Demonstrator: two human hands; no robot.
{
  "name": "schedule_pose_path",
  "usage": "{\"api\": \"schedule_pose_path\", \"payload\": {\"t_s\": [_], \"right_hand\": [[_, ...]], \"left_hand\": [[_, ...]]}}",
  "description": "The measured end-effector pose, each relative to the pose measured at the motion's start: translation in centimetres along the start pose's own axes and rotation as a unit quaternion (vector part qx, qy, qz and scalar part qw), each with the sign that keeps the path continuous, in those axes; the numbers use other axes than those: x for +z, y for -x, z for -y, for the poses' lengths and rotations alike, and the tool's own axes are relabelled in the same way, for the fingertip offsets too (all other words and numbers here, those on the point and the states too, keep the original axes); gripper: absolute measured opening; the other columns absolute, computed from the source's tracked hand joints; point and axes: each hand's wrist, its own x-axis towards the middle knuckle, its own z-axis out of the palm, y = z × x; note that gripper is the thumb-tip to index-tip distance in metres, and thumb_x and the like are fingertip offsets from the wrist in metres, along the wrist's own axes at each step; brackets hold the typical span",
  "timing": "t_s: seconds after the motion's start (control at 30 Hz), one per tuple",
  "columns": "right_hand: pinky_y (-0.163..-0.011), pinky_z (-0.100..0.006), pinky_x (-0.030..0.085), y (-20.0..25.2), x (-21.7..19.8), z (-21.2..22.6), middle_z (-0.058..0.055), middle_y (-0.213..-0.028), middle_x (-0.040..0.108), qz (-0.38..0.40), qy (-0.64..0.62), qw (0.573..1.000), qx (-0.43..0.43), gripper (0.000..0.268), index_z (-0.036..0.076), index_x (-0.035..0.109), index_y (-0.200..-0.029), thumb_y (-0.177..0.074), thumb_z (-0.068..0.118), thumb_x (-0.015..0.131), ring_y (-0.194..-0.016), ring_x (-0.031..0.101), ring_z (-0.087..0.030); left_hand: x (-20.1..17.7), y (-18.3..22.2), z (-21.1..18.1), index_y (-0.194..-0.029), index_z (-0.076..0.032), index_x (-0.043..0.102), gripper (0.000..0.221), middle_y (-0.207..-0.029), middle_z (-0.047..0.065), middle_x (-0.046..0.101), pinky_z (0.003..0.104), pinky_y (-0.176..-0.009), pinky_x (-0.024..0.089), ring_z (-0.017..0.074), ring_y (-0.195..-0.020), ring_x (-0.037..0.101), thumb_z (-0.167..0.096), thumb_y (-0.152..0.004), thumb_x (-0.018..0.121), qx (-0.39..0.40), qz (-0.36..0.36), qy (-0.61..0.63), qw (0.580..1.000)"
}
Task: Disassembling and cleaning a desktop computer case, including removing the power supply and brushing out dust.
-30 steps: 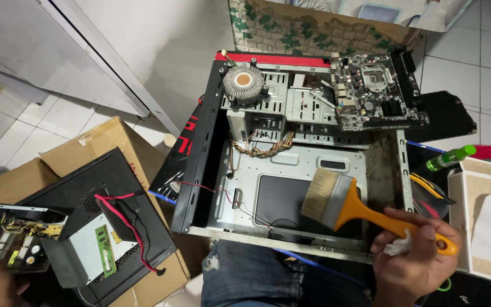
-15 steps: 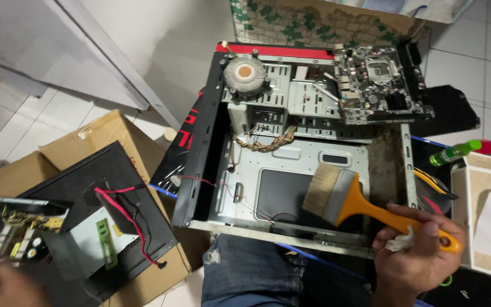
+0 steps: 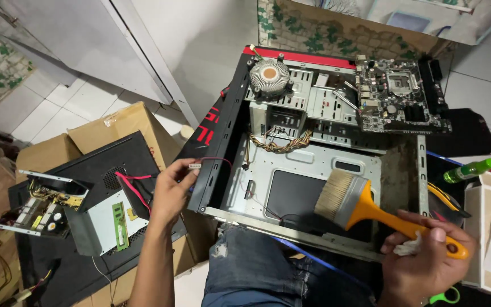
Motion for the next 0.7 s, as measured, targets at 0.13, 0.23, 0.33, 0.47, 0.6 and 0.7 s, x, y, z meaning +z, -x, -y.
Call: {"api": "schedule_pose_path", "payload": {"t_s": [0.13, 0.23, 0.33, 0.47, 0.6, 0.7], "right_hand": [[-0.036, -0.030, 0.034, -0.1, -0.3, -0.4, -0.029, -0.101, 0.066, 0.003, 0.000, 1.000, 0.004, 0.014, 0.013, 0.042, -0.111, -0.107, 0.023, 0.050, -0.042, 0.043, -0.022], [-0.039, -0.029, 0.037, 0.3, 0.3, 0.4, -0.028, -0.101, 0.066, 0.009, 0.007, 1.000, -0.003, 0.012, 0.011, 0.042, -0.112, -0.109, 0.021, 0.048, -0.043, 0.043, -0.021], [-0.040, -0.028, 0.036, 0.4, 0.4, 0.5, -0.028, -0.099, 0.066, 0.000, 0.010, 1.000, 0.001, 0.011, 0.012, 0.043, -0.111, -0.108, 0.021, 0.049, -0.043, 0.042, -0.021], [-0.043, -0.030, 0.039, 0.5, 0.2, 0.6, -0.027, -0.102, 0.066, -0.004, 0.002, 1.000, 0.008, 0.013, 0.011, 0.043, -0.113, -0.109, 0.022, 0.050, -0.046, 0.044, -0.020], [-0.034, -0.030, 0.034, 0.1, 0.1, 0.1, -0.025, -0.099, 0.069, -0.053, -0.026, 0.997, 0.046, 0.010, 0.017, 0.045, -0.108, -0.106, 0.021, 0.054, -0.043, 0.045, -0.021], [-0.036, -0.030, 0.037, -0.1, -0.1, -0.4, -0.028, -0.099, 0.067, -0.037, -0.033, 0.998, 0.029, 0.023, 0.014, 0.041, -0.109, -0.104, 0.031, 0.057, -0.042, 0.044, -0.020]], "left_hand": [[-0.3, 1.1, -2.1, -0.107, -0.008, 0.069, 0.015, -0.092, -0.002, 0.067, 0.022, -0.076, 0.046, 0.0066, -0.081, 0.057, -0.017, -0.095, 0.071, 0.040, -0.033, -0.004, 0.999], [0.1, 2.2, -3.2, -0.106, -0.007, 0.069, 0.016, -0.088, 0.000, 0.067, 0.022, -0.075, 0.048, 0.0072, -0.079, 0.059, -0.018, -0.095, 0.071, 0.045, -0.058, 0.030, 0.997], [0.5, 2.9, -3.4, -0.104, -0.007, 0.067, 0.015, -0.085, 0.003, 0.069, 0.022, -0.074, 0.050, 0.0086, -0.077, 0.063, -0.018, -0.095, 0.071, 0.055, -0.083, 0.067, 0.993], [1.7, 3.6, -4.1, -0.087, -0.007, 0.056, 0.019, -0.073, 0.006, 0.061, 0.024, -0.071, 0.048, 0.0121, -0.071, 0.060, -0.018, -0.102, 0.063, 0.090, -0.060, 0.140, 0.984], [2.6, 4.1, -5.7, -0.079, -0.011, 0.057, 0.029, -0.074, 0.003, 0.064, 0.025, -0.072, 0.045, 0.0099, -0.072, 0.058, -0.026, -0.104, 0.059, 0.105, -0.050, 0.063, 0.991], [3.2, 4.7, -7.7, -0.076, -0.010, 0.053, 0.029, -0.093, 0.006, 0.060, 0.030, -0.085, 0.042, 0.0160, -0.090, 0.056, -0.017, -0.104, 0.056, 0.206, -0.057, -0.032, 0.976]]}}
